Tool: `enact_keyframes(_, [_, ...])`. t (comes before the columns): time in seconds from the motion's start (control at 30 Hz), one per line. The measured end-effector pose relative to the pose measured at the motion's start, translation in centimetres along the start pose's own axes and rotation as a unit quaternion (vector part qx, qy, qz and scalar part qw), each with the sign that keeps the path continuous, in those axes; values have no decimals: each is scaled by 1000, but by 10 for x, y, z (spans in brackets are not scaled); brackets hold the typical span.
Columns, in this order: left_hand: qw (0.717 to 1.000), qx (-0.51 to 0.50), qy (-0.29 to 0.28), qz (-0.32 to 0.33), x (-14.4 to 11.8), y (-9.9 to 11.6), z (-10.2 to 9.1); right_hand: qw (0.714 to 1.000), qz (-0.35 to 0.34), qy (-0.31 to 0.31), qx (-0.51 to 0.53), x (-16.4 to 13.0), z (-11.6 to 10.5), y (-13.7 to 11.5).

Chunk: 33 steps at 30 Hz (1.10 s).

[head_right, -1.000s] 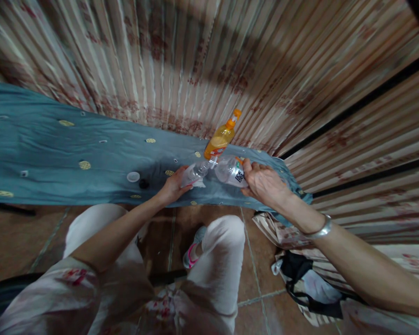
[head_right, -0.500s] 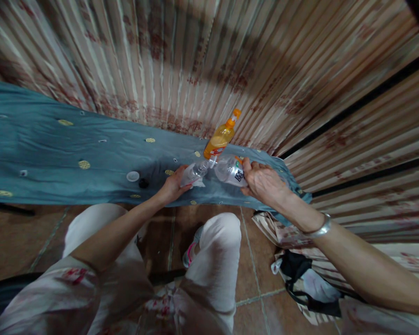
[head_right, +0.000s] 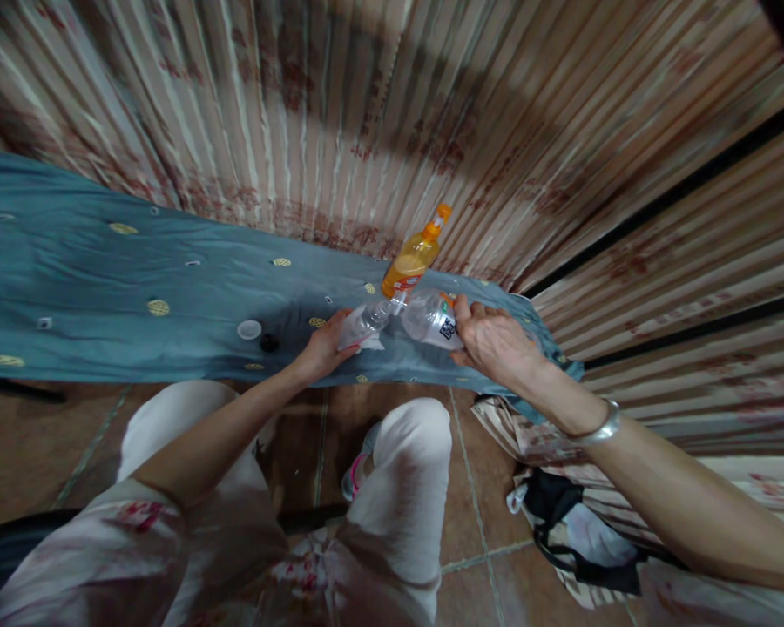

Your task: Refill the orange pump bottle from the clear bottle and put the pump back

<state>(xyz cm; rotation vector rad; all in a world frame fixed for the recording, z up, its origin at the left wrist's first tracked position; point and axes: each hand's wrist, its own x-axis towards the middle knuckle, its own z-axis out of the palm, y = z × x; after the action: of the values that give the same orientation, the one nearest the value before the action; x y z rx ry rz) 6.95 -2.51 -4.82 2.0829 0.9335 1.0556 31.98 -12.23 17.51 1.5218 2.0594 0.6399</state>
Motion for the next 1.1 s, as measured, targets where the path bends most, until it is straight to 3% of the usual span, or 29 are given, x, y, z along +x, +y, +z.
enact_keyframes(0.83, [1000,7,-3,2,0,0,1,1000,-1,15,-5,-1,2,1])
enact_keyframes(1.1, [1000,8,-5,-6,0,-1,1,1000,10,-10,-8,0,-5,-2])
